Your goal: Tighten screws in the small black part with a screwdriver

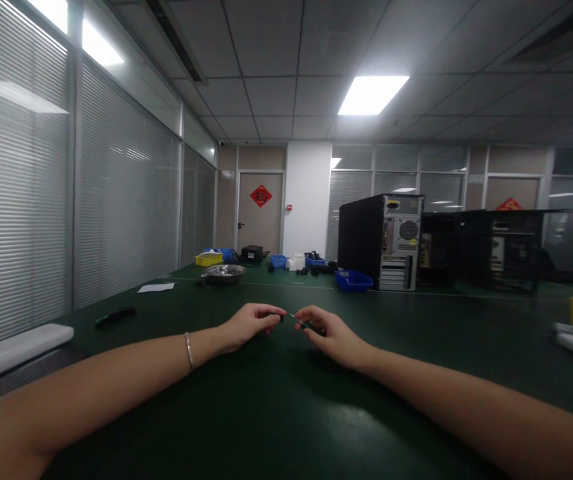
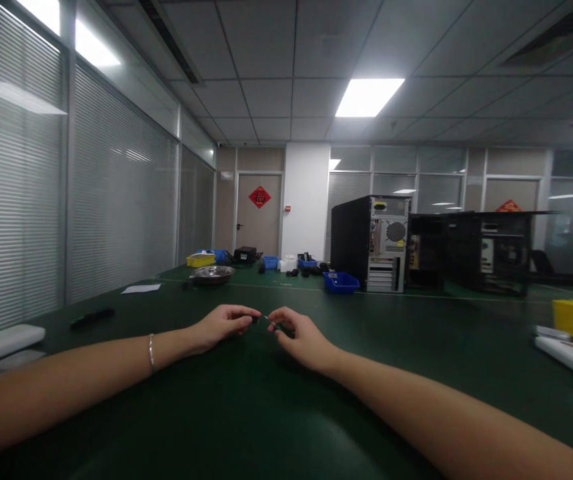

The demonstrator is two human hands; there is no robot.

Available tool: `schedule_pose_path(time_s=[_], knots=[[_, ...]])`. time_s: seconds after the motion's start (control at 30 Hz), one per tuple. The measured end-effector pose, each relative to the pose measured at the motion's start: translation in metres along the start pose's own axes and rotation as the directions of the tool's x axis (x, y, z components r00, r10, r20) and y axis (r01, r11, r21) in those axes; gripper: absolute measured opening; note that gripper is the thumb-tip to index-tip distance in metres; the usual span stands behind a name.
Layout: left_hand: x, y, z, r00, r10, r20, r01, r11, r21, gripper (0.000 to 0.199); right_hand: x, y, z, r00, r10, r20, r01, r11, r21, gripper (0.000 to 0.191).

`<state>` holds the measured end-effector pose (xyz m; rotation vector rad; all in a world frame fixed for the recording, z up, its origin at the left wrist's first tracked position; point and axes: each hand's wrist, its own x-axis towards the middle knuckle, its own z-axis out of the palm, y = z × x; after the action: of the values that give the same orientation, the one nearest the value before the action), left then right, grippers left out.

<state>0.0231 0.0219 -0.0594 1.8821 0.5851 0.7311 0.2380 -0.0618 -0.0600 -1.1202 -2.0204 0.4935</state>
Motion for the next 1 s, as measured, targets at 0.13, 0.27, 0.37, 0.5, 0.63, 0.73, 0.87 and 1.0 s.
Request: schedule_pose_path(time_s=[0.13,0.27,0.37,0.5,0.63,0.73,0.87,1.0], knots=[[0.000,0.001,0.001,0.999,0.001,0.033,-0.001,1.000,0.017,0.044,-0.004,-0.004,0.000,0.999,0.021,0.031,-0.020,1.000,-0.012,0.033],[0.002,0.001,0.002,0.998,0.010,0.056,-0.012,0.999,0.030,0.040,0.003,-0.014,0.002,1.000,-0.024,-0.003,0.024,1.000,-0.010,0.031],[0.003,-0.001,0.002,0.999,0.008,0.051,-0.010,0.999,0.034,0.041,0.010,-0.015,0.005,0.993,-0.050,-0.103,0.045,0.998,-0.047,0.031],[0.006,-0.007,0.001,0.998,0.016,0.053,-0.017,1.000,0.024,0.041,0.011,-0.007,0.011,0.991,-0.040,-0.124,0.032,0.997,-0.067,0.030],[0.005,-0.006,0.001,0.999,0.015,0.049,-0.016,1.000,0.014,0.040,0.008,-0.002,0.012,0.995,-0.016,-0.097,0.011,0.999,-0.046,0.028],[0.003,-0.002,0.001,0.999,-0.007,0.049,0.006,1.000,0.023,0.040,0.006,-0.004,0.012,0.999,0.009,-0.035,-0.010,1.000,-0.015,0.031],[0.001,0.000,0.000,0.998,-0.006,0.059,0.004,1.000,0.026,0.041,0.005,-0.007,0.013,0.999,0.048,0.003,-0.048,0.999,0.015,0.034],[0.001,-0.003,-0.001,0.997,0.032,0.063,-0.033,0.999,0.015,0.039,0.005,-0.009,0.014,0.996,0.084,0.024,-0.085,0.994,0.064,0.039]])
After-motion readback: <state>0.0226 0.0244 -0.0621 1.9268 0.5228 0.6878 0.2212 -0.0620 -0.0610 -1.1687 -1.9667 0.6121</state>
